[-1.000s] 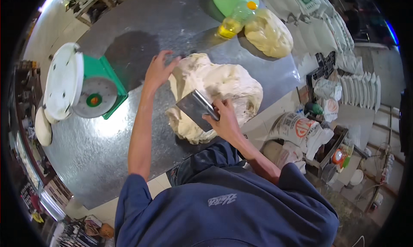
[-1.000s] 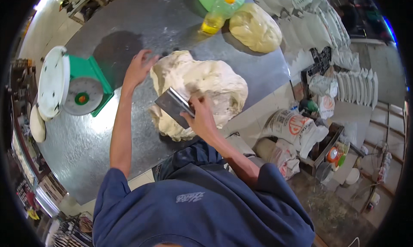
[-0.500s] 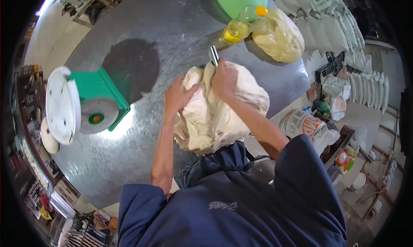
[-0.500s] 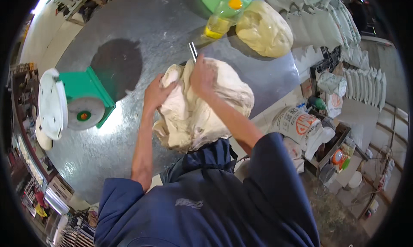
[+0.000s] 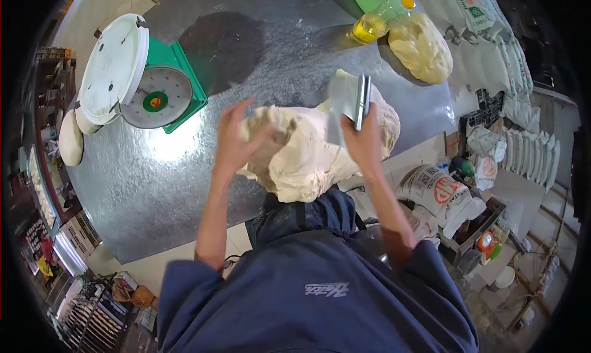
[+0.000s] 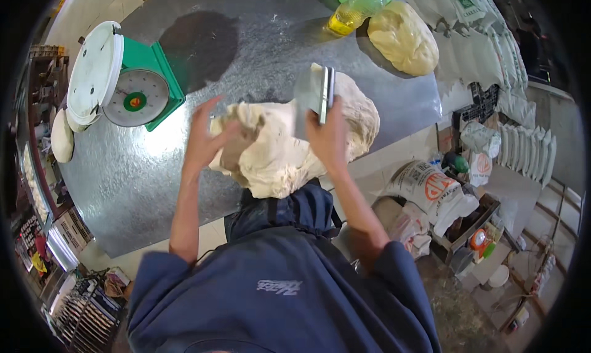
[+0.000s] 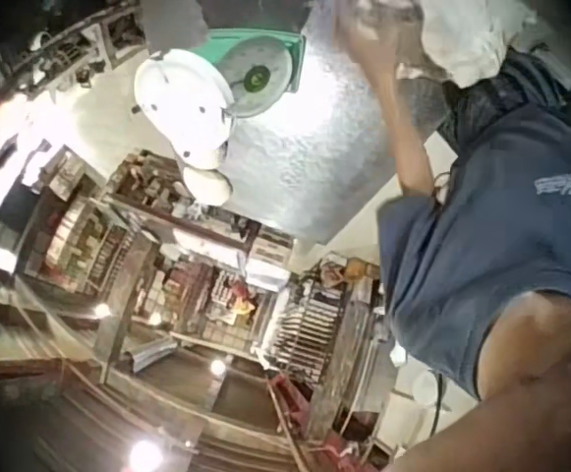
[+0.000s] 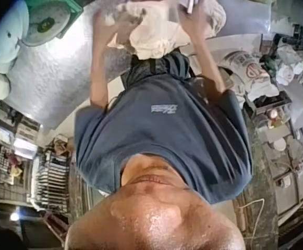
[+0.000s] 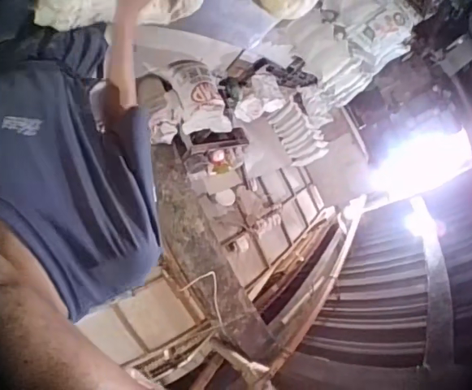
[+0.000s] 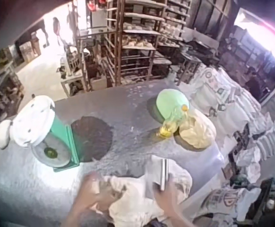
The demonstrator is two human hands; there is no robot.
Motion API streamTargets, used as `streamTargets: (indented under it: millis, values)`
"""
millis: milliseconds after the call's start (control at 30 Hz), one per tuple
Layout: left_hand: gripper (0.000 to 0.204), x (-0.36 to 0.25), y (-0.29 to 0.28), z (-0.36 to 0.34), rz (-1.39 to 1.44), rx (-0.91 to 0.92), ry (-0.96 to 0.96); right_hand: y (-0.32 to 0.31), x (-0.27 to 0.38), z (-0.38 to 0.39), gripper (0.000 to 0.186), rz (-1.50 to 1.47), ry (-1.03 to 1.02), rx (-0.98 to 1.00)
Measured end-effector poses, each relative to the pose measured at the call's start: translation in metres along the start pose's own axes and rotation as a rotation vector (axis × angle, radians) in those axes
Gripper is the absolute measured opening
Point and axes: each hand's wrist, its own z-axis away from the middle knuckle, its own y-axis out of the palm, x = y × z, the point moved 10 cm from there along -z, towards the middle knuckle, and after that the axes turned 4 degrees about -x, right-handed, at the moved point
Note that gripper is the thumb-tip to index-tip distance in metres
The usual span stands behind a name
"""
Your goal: Weighing, cutting, shaping, and machine-rolling bread dough in a bakery.
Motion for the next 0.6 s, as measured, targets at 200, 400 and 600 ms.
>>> streamTargets:
  millis: [200,400,600]
  values:
    - [0.07,0.02,0.071,-0.042,-0.156,0.3,-0.182,0.059,-0.058,0.02,0.036,0.353,0.058,-0.057]
    - [0.058,0.042,0.015,0.028,0.195,-0.164,-0.207,0.122,-0.039,-0.037,0.043,0.566,-0.047,-0.109]
    - [0.062,0.163,-0.037,0.164,0.391,-0.088,-0.71,0.042,-0.016,0.02,0.04,-0.053,-0.205,-0.318]
